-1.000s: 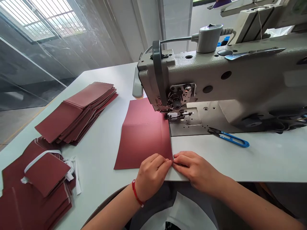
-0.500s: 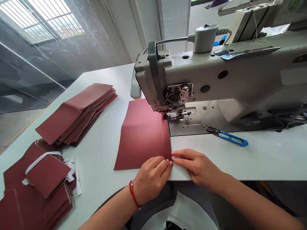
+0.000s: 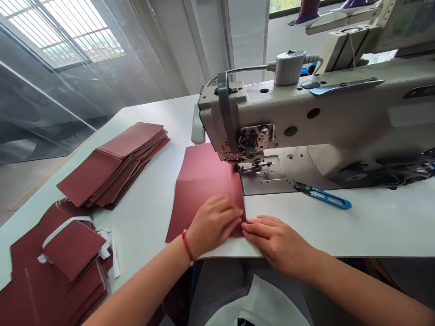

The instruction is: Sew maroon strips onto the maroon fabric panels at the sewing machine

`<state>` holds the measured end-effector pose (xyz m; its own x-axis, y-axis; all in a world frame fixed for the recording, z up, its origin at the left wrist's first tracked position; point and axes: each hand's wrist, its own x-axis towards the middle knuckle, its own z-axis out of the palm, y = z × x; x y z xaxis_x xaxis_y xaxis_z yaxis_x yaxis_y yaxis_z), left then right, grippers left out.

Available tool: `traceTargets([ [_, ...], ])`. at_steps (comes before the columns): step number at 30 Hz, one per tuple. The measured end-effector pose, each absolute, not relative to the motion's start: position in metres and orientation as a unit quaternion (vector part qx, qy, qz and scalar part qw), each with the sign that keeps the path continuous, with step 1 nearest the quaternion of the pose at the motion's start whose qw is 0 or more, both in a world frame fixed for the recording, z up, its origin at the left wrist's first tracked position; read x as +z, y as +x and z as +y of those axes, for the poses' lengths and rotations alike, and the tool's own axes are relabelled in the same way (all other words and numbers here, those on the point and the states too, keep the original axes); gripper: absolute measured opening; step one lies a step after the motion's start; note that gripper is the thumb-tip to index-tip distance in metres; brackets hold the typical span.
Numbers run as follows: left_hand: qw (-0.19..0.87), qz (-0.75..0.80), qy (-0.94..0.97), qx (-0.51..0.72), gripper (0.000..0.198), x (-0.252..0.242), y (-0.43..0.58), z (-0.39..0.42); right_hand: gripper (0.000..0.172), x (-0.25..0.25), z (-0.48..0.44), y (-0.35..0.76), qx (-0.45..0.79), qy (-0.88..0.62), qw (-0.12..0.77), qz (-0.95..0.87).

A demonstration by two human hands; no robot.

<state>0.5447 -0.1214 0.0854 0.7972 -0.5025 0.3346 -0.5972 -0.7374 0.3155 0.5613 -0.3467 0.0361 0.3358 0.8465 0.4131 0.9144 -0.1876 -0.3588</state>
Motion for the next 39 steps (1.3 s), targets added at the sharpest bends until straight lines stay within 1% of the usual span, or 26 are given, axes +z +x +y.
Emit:
traceTargets([
  [3, 0.182, -0.273, 0.939, 0.103, 0.023, 0.078, 0.573, -0.119, 0.037, 0.035, -0.346, 0.562, -0.073, -0.769, 0.272, -0.574],
  [6, 0.148, -0.281, 0.944, 0.09, 0.024, 0.07, 0.582, -0.118, 0.038, 0.034, -0.346, 0.563, -0.07, -0.769, 0.268, -0.576],
  [9, 0.106, -0.29, 0.949, 0.069, 0.022, 0.075, 0.584, -0.118, 0.038, 0.034, -0.347, 0.564, -0.055, -0.767, 0.269, -0.58],
  [12, 0.06, -0.329, 0.941, 0.048, 0.018, 0.086, 0.592, -0.116, 0.039, 0.035, -0.347, 0.565, -0.047, -0.767, 0.267, -0.582],
  [14, 0.042, -0.373, 0.926, 0.039, 0.019, 0.091, 0.6, -0.113, 0.04, 0.035, -0.348, 0.565, -0.046, -0.769, 0.263, -0.58],
  [18, 0.043, -0.431, 0.901, 0.019, 0.025, 0.088, 0.613, -0.108, 0.038, 0.033, -0.348, 0.565, -0.044, -0.768, 0.268, -0.58],
  [21, 0.051, -0.466, 0.883, 0.028, 0.027, 0.084, 0.62, -0.105, 0.037, 0.033, -0.348, 0.565, -0.047, -0.766, 0.277, -0.579],
  [25, 0.051, -0.509, 0.858, 0.049, 0.027, 0.087, 0.625, -0.104, 0.036, 0.033, -0.348, 0.565, -0.054, -0.766, 0.279, -0.576],
  [29, 0.024, -0.52, 0.853, 0.042, 0.024, 0.091, 0.629, -0.106, 0.037, 0.031, -0.347, 0.565, -0.051, -0.769, 0.276, -0.574],
  [32, 0.006, -0.517, 0.856, 0.025, 0.021, 0.091, 0.632, -0.109, 0.039, 0.03, -0.347, 0.565, -0.045, -0.768, 0.273, -0.578],
  [35, 0.014, -0.498, 0.867, 0.005, 0.02, 0.089, 0.63, -0.111, 0.038, 0.031, -0.348, 0.565, -0.053, -0.766, 0.276, -0.578],
  [36, 0.026, -0.469, 0.883, 0.009, 0.017, 0.087, 0.628, -0.112, 0.038, 0.032, -0.348, 0.565, -0.055, -0.766, 0.277, -0.578],
  [38, 0.07, -0.36, 0.929, 0.044, 0.008, 0.081, 0.62, -0.112, 0.039, 0.033, -0.348, 0.566, -0.051, -0.765, 0.278, -0.578],
  [39, 0.101, -0.293, 0.948, 0.067, 0.011, 0.078, 0.615, -0.112, 0.039, 0.033, -0.349, 0.567, -0.047, -0.765, 0.278, -0.579],
])
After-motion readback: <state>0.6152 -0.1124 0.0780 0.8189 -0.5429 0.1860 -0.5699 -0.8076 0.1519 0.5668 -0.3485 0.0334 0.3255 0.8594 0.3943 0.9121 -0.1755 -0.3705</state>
